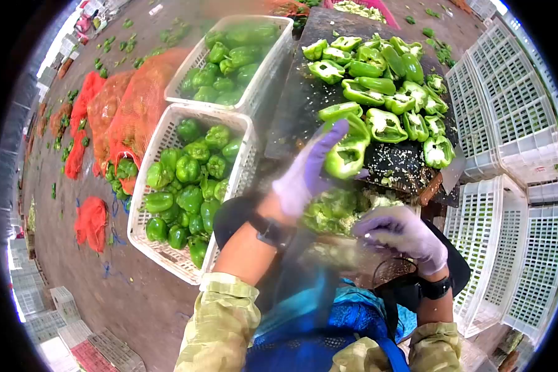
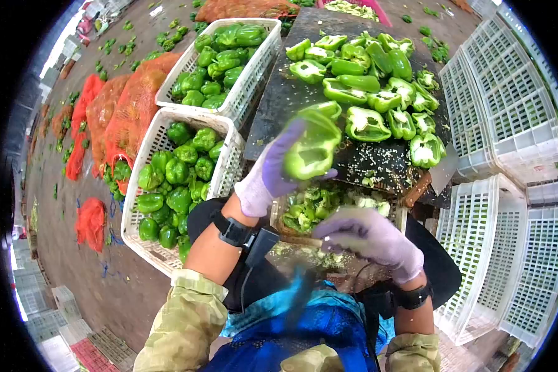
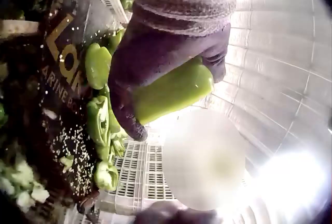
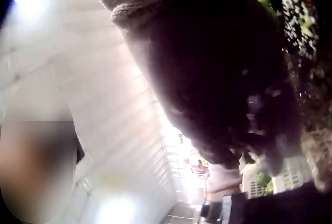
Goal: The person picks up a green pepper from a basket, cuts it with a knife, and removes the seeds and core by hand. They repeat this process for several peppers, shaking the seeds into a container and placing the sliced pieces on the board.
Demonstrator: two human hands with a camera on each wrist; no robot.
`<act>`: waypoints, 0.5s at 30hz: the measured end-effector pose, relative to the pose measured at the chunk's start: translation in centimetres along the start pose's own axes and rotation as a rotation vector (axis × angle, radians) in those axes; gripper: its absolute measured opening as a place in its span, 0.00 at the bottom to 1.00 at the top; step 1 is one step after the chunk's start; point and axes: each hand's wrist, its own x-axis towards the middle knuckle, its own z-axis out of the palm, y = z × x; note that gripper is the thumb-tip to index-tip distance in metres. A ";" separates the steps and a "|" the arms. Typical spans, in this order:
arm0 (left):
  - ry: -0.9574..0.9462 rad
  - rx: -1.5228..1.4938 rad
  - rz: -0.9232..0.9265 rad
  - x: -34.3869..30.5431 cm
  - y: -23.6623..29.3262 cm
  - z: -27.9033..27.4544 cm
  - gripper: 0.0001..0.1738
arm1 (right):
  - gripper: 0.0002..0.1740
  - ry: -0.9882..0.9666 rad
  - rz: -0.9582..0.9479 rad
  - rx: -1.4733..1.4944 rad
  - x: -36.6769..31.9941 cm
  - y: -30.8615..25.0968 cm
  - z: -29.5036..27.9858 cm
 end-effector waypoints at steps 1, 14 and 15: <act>-0.003 0.008 -0.006 -0.1 0.5 0.2 0.32 | 0.23 -0.104 0.095 -0.001 -0.1 -0.3 0.1; 0.112 0.111 0.159 0.7 -0.6 -0.9 0.34 | 0.44 0.381 -0.265 1.037 0.4 3.2 -1.7; 0.099 0.150 0.120 0.7 -0.9 -1.2 0.34 | 0.42 0.251 -0.313 1.439 -0.6 5.4 -1.4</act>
